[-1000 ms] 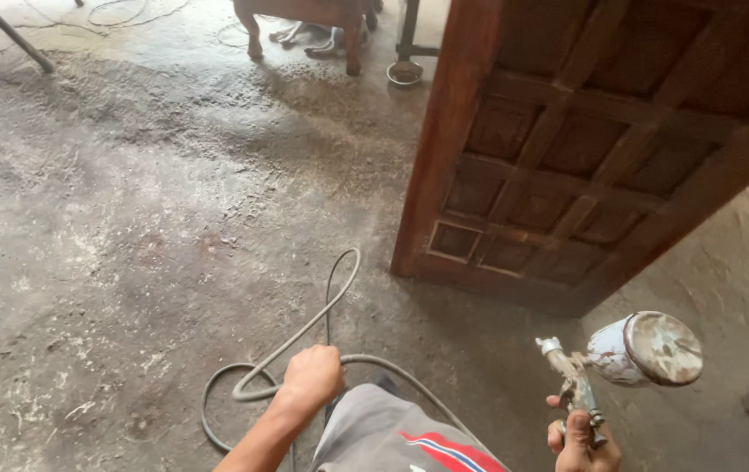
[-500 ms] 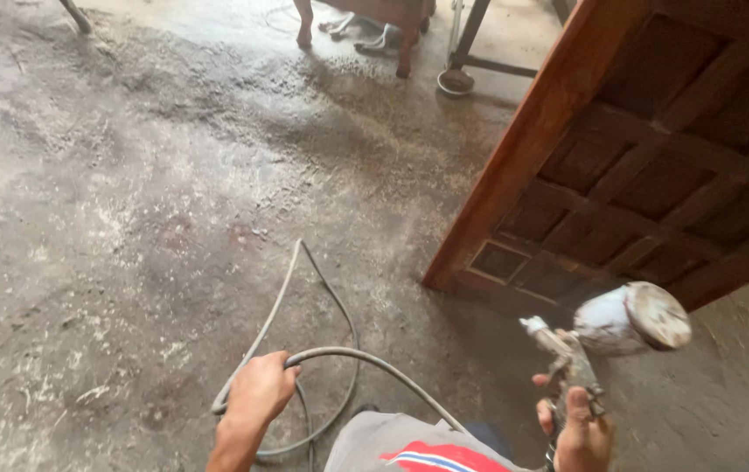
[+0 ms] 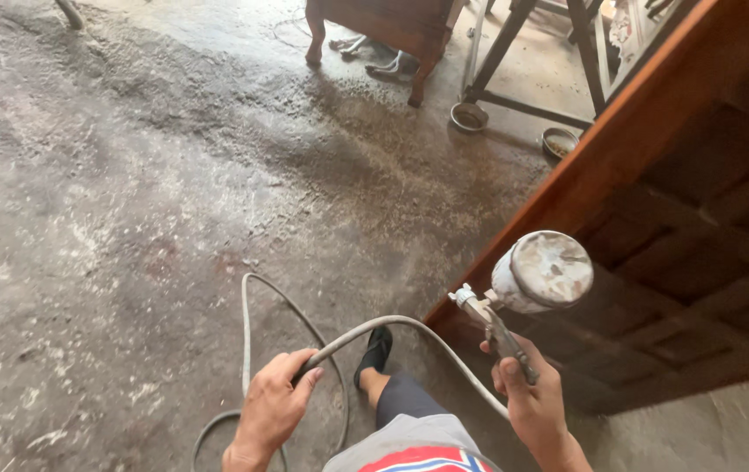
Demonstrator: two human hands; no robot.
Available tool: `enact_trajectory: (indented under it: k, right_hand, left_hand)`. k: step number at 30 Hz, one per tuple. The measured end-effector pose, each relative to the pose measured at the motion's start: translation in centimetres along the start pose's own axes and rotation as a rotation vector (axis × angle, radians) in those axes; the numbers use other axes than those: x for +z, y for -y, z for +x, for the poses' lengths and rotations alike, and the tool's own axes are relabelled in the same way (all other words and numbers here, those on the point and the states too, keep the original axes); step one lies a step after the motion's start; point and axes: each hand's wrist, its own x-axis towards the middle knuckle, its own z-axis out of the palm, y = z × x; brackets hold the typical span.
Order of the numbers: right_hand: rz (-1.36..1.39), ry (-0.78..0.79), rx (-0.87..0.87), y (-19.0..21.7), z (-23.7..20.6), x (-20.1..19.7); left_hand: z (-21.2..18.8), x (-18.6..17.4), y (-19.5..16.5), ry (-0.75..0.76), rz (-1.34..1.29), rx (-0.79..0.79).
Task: The person carries a spray gun with an attached hose across the workshop, connects the hose to the gun, and sprays finish onto a paneled wooden cabinet, moving the gun over the door surfaces. They briefly wipe a spot on the cabinet edge by hand and reposition around the piece while continuing to spray.
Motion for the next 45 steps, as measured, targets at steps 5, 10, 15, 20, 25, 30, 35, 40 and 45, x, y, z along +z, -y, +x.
enact_trajectory:
  k: [5, 10, 15, 20, 25, 30, 35, 40, 45]
  right_hand:
    - [0.012, -0.003, 0.049, -2.0, 13.8, 0.6]
    - [0.006, -0.015, 0.084, -0.9, 25.9, -0.2]
    - [-0.030, -0.100, 0.095, -0.4, 33.4, -0.2]
    - [-0.102, -0.251, 0.093, -1.8, 39.4, 1.0]
    - [-0.061, -0.491, 0.130, -3.0, 45.5, 4.1]
    - [-0.168, -0.667, 0.127, -1.4, 49.1, 7.0]
    - [-0.214, -0.901, 0.132, -0.6, 49.2, 10.0]
    - [-0.257, -1.001, 0.264, -1.1, 48.2, 10.7]
    - [-0.294, -1.021, 0.241, -0.3, 45.6, 11.3]
  left_hand:
    - [13.8, 2.0, -2.1, -0.075, -0.063, -0.033]
    - [26.5, 2.4, -4.5, -0.083, -0.034, 0.069]
    - [37.3, 4.0, -4.7, -0.012, -0.043, 0.016]
    - [48.5, 7.6, -1.9, 0.136, -0.126, 0.028]
    - [60.6, 10.1, -0.3, 0.375, -0.141, 0.112]
    - [72.1, 9.9, -1.8, 0.615, -0.086, 0.266]
    - [77.7, 10.1, -3.0, 0.807, -0.004, 0.201]
    - [79.7, 12.3, -5.0, 0.962, 0.030, 0.223]
    - [77.8, 14.5, -6.9, 1.114, 0.136, 0.273]
